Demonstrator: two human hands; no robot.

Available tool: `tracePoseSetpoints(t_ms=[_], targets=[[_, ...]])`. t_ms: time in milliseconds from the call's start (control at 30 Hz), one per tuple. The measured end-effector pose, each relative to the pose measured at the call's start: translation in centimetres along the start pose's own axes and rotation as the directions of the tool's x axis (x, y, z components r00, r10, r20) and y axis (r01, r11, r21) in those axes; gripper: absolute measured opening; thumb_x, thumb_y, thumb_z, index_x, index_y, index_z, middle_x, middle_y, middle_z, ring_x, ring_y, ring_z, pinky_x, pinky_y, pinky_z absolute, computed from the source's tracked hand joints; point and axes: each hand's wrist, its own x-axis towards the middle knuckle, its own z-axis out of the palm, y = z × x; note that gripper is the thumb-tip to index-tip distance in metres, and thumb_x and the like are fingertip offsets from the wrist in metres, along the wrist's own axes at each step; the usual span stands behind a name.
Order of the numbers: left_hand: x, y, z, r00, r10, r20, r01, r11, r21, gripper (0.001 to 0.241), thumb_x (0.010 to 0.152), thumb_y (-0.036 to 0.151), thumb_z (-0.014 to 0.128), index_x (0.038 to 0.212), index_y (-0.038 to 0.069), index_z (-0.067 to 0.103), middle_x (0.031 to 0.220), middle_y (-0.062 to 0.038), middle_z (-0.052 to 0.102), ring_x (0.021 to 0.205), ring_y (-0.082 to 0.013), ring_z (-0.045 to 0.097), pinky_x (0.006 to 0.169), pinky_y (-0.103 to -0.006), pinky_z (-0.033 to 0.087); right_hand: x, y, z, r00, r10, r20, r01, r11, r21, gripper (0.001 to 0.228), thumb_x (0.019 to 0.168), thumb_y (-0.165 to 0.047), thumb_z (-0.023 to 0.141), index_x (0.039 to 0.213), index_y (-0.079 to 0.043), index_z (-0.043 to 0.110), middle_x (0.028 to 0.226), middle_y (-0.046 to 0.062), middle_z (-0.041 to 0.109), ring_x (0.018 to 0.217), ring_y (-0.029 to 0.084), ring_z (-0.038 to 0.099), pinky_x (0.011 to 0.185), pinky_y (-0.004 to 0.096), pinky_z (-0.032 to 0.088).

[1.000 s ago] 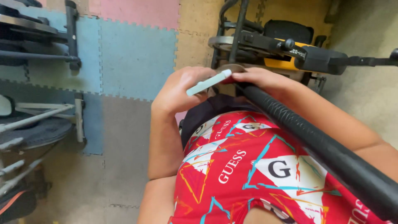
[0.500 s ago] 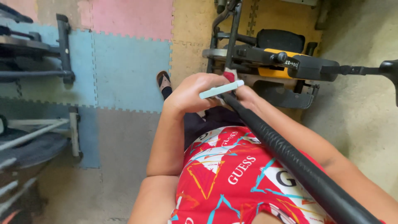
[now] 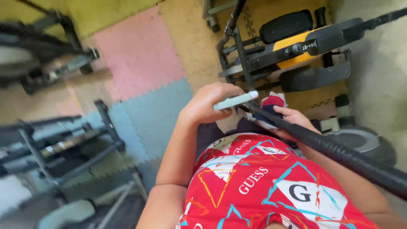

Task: Wipe down gym equipment including an elliptical and exercise bike with a cleaning cloth and spray bottle.

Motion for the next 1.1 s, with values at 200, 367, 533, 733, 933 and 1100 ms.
tracePoseSetpoints(t_ms=[200,367,533,733,933,1100], targets=[[0.4,-2.1,-1.2,0.986,0.128,0.109,-0.123,0.991,-0.046,0.05,0.068,0.01,0.07,0.117,0.01,0.066,0.11,-0.013,0.071,0.106,-0.0386,0.064,0.088,-0.0458,0.053,10.1,0.1,-6.9,0.973,0.05,0.226,-0.129,0.93,0.346,0.052,0.1,-0.024,0.058,0.134,0.013,0.044,0.112,0.027,0.058,0.087,0.028,0.065,0.075,0.035,0.058],[-0.4,-2.3,-2.9,0.955,0.212,0.206,-0.193,0.975,-0.111,0.048,0.07,0.011,0.07,0.118,0.01,0.065,0.11,-0.013,0.07,0.106,-0.0389,0.064,0.09,-0.0458,0.053,16.8,2.2,-10.2,0.991,-0.129,-0.035,0.129,0.853,0.506,0.036,0.096,-0.028,0.065,0.113,0.001,0.054,0.096,0.016,0.059,0.084,0.028,0.06,0.07,0.034,0.053],[-2.6,-2.9,-4.0,0.945,0.218,0.245,-0.199,0.975,-0.103,0.055,0.068,0.011,0.069,0.122,0.011,0.065,0.114,-0.013,0.071,0.109,-0.039,0.064,0.091,-0.0454,0.053,16.5,6.5,-3.9,0.884,-0.197,-0.424,0.411,0.758,0.506,0.031,0.092,-0.047,0.063,0.099,-0.017,0.062,0.095,0.004,0.067,0.089,0.026,0.063,0.075,0.046,0.054],[-4.9,-4.9,-4.0,1.0,0.001,-0.016,-0.002,0.999,-0.033,0.048,0.074,0.009,0.067,0.121,0.013,0.067,0.117,-0.014,0.071,0.109,-0.0395,0.064,0.093,-0.045,0.053,15.8,10.3,1.2,0.933,-0.165,-0.32,0.337,0.714,0.614,0.047,0.099,-0.052,0.046,0.115,-0.015,0.071,0.108,0.005,0.076,0.089,0.025,0.07,0.074,0.041,0.051],[-4.3,-4.8,-4.9,0.98,-0.028,-0.196,0.024,0.999,-0.023,0.05,0.072,0.007,0.066,0.123,0.009,0.064,0.113,-0.017,0.069,0.108,-0.0402,0.065,0.094,-0.0449,0.053,10.9,8.5,14.1,0.882,-0.47,-0.025,0.465,0.861,0.205,0.054,0.102,-0.05,0.043,0.128,-0.007,0.064,0.12,0.009,0.072,0.108,0.025,0.07,0.096,0.043,0.056],[-3.5,-4.9,-6.3,0.972,-0.051,-0.229,0.025,0.993,-0.115,0.05,0.073,0.004,0.065,0.122,0.009,0.064,0.112,-0.017,0.069,0.104,-0.0386,0.067,0.091,-0.0427,0.055,9.7,4.6,19.8,0.42,-0.899,0.125,0.9,0.43,0.066,0.046,0.112,-0.04,0.044,0.135,-0.004,0.06,0.119,0.006,0.067,0.107,0.017,0.064,0.097,0.034,0.052]])
